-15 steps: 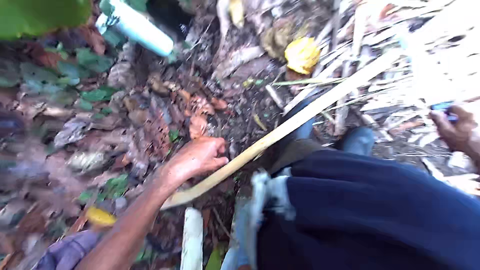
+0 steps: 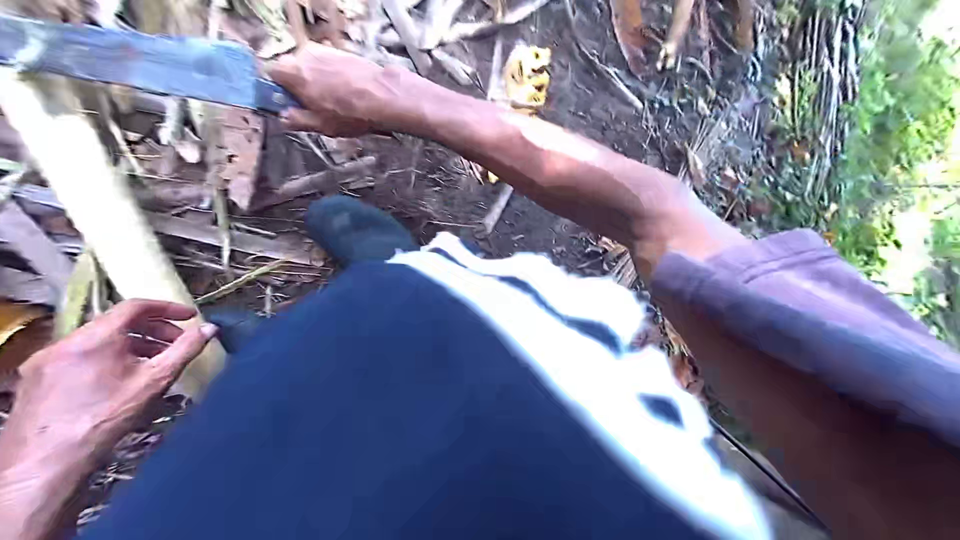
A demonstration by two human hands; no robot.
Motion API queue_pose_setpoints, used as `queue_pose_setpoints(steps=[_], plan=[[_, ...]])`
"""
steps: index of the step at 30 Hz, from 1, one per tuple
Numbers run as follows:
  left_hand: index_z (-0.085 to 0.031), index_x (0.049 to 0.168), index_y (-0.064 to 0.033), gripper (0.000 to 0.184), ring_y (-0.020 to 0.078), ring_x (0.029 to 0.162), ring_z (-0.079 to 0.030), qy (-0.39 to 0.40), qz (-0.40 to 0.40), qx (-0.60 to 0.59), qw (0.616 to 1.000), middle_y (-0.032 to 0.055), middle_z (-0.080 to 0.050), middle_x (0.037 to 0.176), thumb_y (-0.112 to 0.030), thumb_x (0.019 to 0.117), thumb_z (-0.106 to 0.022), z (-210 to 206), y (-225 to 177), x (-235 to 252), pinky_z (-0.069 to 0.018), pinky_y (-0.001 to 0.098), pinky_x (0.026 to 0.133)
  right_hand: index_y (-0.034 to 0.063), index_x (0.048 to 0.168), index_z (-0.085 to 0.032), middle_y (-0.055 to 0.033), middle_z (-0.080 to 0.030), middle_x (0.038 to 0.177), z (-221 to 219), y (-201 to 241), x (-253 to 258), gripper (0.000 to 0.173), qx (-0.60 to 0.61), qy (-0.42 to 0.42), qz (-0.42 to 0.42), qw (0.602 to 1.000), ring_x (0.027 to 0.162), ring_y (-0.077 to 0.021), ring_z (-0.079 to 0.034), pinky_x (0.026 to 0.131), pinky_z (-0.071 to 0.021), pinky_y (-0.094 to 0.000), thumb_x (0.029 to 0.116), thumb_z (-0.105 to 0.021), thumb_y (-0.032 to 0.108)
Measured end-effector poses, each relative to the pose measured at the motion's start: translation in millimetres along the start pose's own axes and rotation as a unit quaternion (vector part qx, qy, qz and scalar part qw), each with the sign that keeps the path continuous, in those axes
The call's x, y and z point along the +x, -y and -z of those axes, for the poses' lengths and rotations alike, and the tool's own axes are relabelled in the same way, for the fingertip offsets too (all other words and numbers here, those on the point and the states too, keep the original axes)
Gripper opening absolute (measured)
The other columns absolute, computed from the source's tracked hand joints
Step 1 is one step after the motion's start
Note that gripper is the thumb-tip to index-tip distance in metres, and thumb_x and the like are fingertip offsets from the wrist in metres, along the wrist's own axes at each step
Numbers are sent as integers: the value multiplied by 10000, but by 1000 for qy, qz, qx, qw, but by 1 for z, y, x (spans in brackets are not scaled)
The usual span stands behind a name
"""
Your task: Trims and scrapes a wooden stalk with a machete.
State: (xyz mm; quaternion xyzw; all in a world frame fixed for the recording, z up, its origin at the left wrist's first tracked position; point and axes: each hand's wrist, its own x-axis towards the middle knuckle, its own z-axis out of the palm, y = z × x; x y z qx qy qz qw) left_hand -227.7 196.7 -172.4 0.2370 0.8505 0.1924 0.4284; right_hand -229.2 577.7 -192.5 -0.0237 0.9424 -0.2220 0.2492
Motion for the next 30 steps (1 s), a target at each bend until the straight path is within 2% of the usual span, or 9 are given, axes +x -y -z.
queue_pose_setpoints(steps=[5, 6, 8, 10, 12, 16, 23, 26, 30], plan=[[-570, 1333, 115, 333, 411, 1274, -584, 205, 202, 128, 949, 326, -584, 1361, -1, 1095, -369, -14, 29, 53, -424, 521, 1076, 78, 1311, -617, -91, -699, 1120, 10, 13, -9, 440, -20, 32, -10, 999, 1044, -231, -681, 879, -558, -436, 1026, -566, 409], [-575, 1315, 112, 332, 357, 1268, -595, 194, 211, 164, 944, 292, -596, 1355, 32, 1089, -345, -18, 32, 49, -428, 462, 1087, 76, 1307, -620, -98, -697, 1121, 6, 18, -13, 429, -17, 37, -10, 999, 1044, -240, -681, 875, -554, -446, 1027, -565, 397], [-548, 1141, 261, 269, 412, 912, -683, 74, -99, -2, 992, 411, -626, 1026, 80, 1029, -384, -21, 102, 28, -545, 446, 835, 90, 1257, -643, -81, -695, 1098, 6, 12, -13, 378, -21, 29, -4, 999, 1034, -223, -681, 871, -558, -417, 1018, -581, 376], [-534, 1263, 112, 263, 337, 920, -643, -86, 49, -88, 991, 293, -620, 1064, -5, 1049, -435, -35, 51, -4, -519, 435, 867, 73, 1312, -628, -106, -699, 1150, 3, 9, -13, 395, -11, 37, 6, 999, 1093, -240, -673, 933, -539, -414, 1022, -593, 339], [-539, 1345, 74, 342, 452, 1092, -622, -143, 176, -79, 971, 334, -621, 1215, -57, 1030, -559, -30, -21, -24, -446, 590, 1003, 51, 1355, -596, -134, -688, 1192, 2, 12, -19, 413, 7, 51, 1, 999, 1134, -265, -660, 973, -519, -433, 1022, -594, 295], [-514, 1342, 124, 448, 529, 1099, -619, -146, 93, -57, 983, 386, -594, 1220, -150, 1008, -633, -41, -5, -26, -470, 675, 961, -41, 1475, -434, -233, -668, 1231, 5, 12, -40, 573, 12, 67, -20, 997, 1169, -388, -651, 1027, -493, -534, 1024, -619, 259], [-631, 1328, -36, 478, 251, 933, -709, -195, 105, -124, 967, 165, -689, 1165, -284, 926, -704, -76, 50, -8, -593, 432, 832, 65, 1178, -620, -172, -677, 864, -59, -47, -16, 383, 2, -86, -10, 996, 793, -385, -692, 673, -547, -613, 955, -631, 376], [-643, 1313, -41, 509, 225, 883, -707, -214, 113, -156, 958, 141, -703, 1127, -290, 881, -744, -79, 49, -5, -596, 402, 782, 11, 1181, -630, -207, -681, 917, -58, -38, -12, 383, 38, -80, -62, 994, 823, -404, -689, 718, -546, -642, 966, -649, 328], [-636, 1335, -30, 590, 287, 976, -691, -236, 132, -148, 951, 164, -700, 1142, -304, 834, -786, -73, 34, 21, -564, 465, 890, 18, 1151, -652, -177, -685, 857, -63, -28, -3, 594, 16, -74, -76, 994, 809, -383, -694, 739, -552, -618, 1031, -465, 569]])
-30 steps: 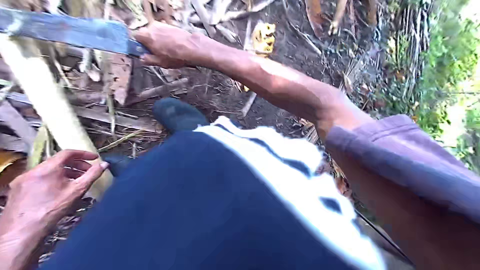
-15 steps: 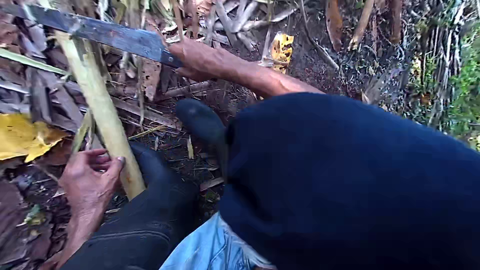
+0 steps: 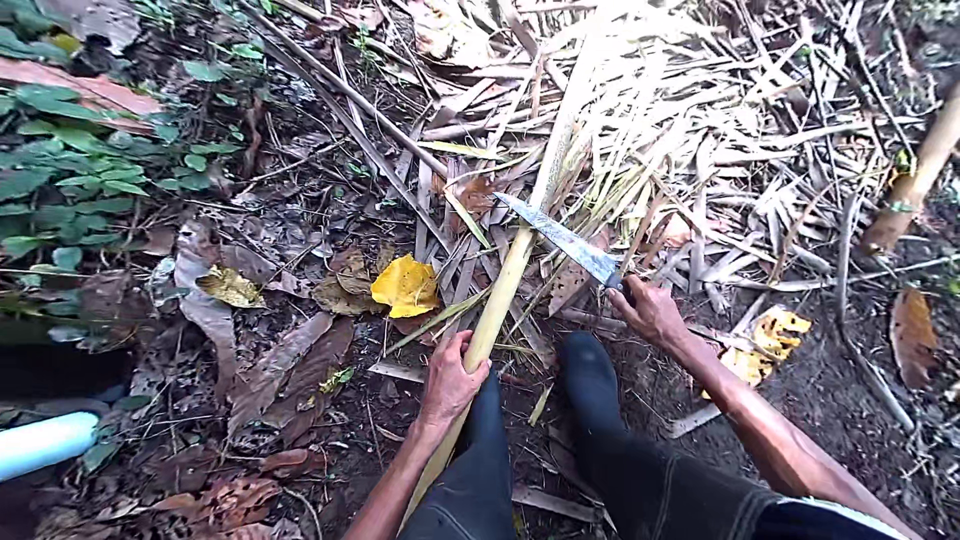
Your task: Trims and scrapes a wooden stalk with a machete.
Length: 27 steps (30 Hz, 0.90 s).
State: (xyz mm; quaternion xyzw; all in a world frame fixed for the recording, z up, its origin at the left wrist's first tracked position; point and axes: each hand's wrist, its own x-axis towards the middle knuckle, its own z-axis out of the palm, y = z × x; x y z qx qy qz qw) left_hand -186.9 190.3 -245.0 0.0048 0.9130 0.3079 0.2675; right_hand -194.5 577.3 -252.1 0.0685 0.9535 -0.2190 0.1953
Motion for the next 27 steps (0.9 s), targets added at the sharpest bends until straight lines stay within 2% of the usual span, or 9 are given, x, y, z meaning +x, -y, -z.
queue_pose_setpoints(steps=[2, 4, 10, 13, 16, 19, 22, 24, 27], plan=[[-635, 1334, -24, 603, 336, 1100, -666, 9, -7, 10, 1000, 197, -681, 1207, -304, 824, -796, -4, -10, 16, -531, 501, 985, 12, 1136, -657, -184, -685, 885, -2, 9, -1, 616, -15, 24, 17, 999, 839, -381, -697, 765, -557, -604, 1048, -421, 574], [-637, 1328, -25, 608, 350, 1142, -649, 25, 2, 3, 1000, 210, -665, 1235, -310, 819, -807, -3, -15, 24, -512, 510, 1017, 12, 1141, -647, -191, -685, 917, -5, 21, -7, 613, -28, 58, 37, 997, 863, -385, -699, 769, -553, -595, 1049, -419, 574], [-678, 1232, -25, 556, 297, 922, -692, -3, 59, -30, 998, 175, -693, 1104, -434, 866, -768, 8, 25, -28, -571, 491, 851, 27, 1218, -640, -201, -703, 1017, -21, 36, -28, 657, -61, 112, 103, 986, 870, -385, -715, 740, -562, -585, 1035, -409, 615], [-690, 1178, -30, 490, 254, 914, -713, 79, 127, -104, 983, 136, -720, 1052, -427, 894, -731, 15, 66, -68, -584, 482, 856, 30, 1193, -641, -197, -697, 1013, -33, 38, -39, 663, -52, 143, 160, 975, 866, -378, -711, 735, -564, -571, 1030, -411, 629], [-690, 1148, -22, 510, 197, 873, -701, 136, 148, -175, 964, 115, -719, 979, -466, 898, -677, 4, 88, -93, -579, 439, 826, 27, 1157, -638, -194, -684, 977, -44, 40, -42, 674, -67, 160, 213, 962, 809, -377, -706, 678, -564, -556, 1027, -405, 646], [-672, 1178, 10, 636, 303, 909, -694, 107, 147, -107, 977, 185, -706, 973, -541, 861, -676, -6, 75, -104, -546, 551, 849, 27, 1152, -637, -191, -679, 972, -45, 38, -36, 675, -71, 143, 207, 965, 798, -374, -705, 665, -564, -546, 1022, -405, 647], [-639, 1237, 48, 638, 380, 954, -698, 116, 142, -47, 982, 246, -704, 1008, -463, 871, -747, 6, 64, -113, -531, 595, 886, 19, 1133, -646, -189, -687, 945, -42, 34, -34, 650, -25, 82, 185, 979, 778, -360, -707, 657, -567, -539, 1032, -412, 617], [-646, 1234, 30, 588, 353, 964, -695, 123, 148, -41, 981, 223, -705, 1017, -415, 866, -755, 25, 54, -117, -533, 572, 895, 27, 1111, -651, -170, -685, 905, -37, 38, -37, 634, -17, 51, 208, 977, 737, -332, -701, 620, -565, -514, 1041, -403, 607], [-666, 1214, 5, 587, 298, 932, -693, 118, 151, -54, 980, 177, -707, 996, -428, 824, -735, 53, 44, -122, -539, 539, 860, 39, 1100, -658, -153, -675, 882, -31, 57, -49, 601, -37, 79, 285, 955, 708, -321, -700, 576, -568, -493, 1037, -432, 593]])
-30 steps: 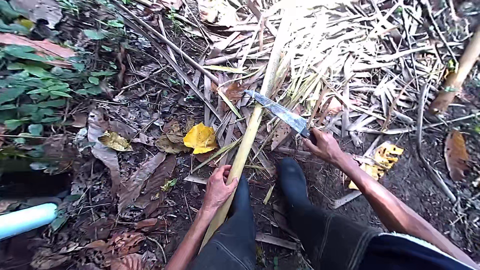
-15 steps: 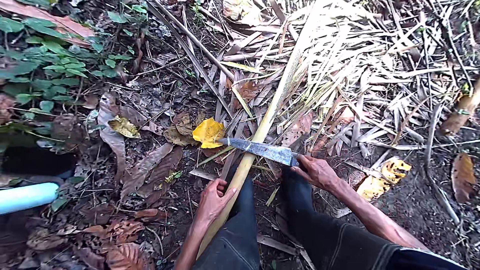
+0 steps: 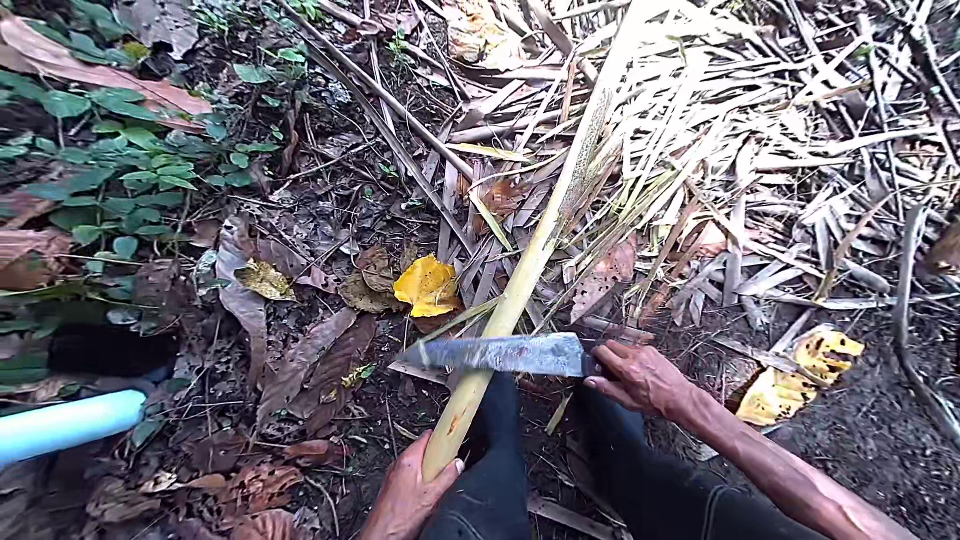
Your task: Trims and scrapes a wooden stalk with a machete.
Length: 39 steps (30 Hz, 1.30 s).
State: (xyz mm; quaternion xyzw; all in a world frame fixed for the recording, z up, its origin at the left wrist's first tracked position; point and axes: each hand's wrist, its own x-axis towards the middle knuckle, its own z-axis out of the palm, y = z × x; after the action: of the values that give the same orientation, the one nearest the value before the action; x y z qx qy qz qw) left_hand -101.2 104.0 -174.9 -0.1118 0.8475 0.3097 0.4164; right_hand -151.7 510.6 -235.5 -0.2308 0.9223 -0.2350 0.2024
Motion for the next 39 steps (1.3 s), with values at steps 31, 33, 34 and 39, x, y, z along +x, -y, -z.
queue_pose_setpoints(steps=[31, 33, 34, 39], plan=[[-655, 1188, 97, 507, 418, 931, -701, -3, -30, 56, 998, 278, -703, 999, -298, 884, -747, 7, -16, -18, -527, 594, 874, 50, 1059, -650, -115, -629, 717, 80, -76, 10, 530, -78, -93, -163, 979, 622, -331, -656, 539, -531, -539, 1046, -417, 525], [-656, 1179, 95, 506, 427, 936, -701, 1, -32, 57, 998, 283, -703, 1002, -306, 883, -739, 6, -15, -16, -525, 608, 870, 43, 1173, -655, -161, -686, 848, 73, -60, 8, 601, -81, -33, -110, 990, 693, -361, -698, 580, -557, -559, 1052, -395, 571], [-655, 1184, 94, 505, 430, 948, -701, 6, -28, 58, 998, 284, -704, 1014, -304, 887, -746, 6, -15, -16, -525, 609, 880, 50, 1198, -647, -171, -687, 887, 72, -57, 11, 614, -90, -9, -94, 991, 718, -369, -705, 592, -562, -558, 1049, -387, 586], [-646, 1202, 105, 515, 431, 966, -699, 14, -29, 63, 997, 291, -701, 1047, -296, 896, -747, 6, -16, -18, -522, 607, 896, 64, 1093, -636, -174, -619, 700, 108, -122, 24, 544, -50, -114, -240, 963, 606, -402, -641, 530, -506, -623, 1068, -411, 559]])
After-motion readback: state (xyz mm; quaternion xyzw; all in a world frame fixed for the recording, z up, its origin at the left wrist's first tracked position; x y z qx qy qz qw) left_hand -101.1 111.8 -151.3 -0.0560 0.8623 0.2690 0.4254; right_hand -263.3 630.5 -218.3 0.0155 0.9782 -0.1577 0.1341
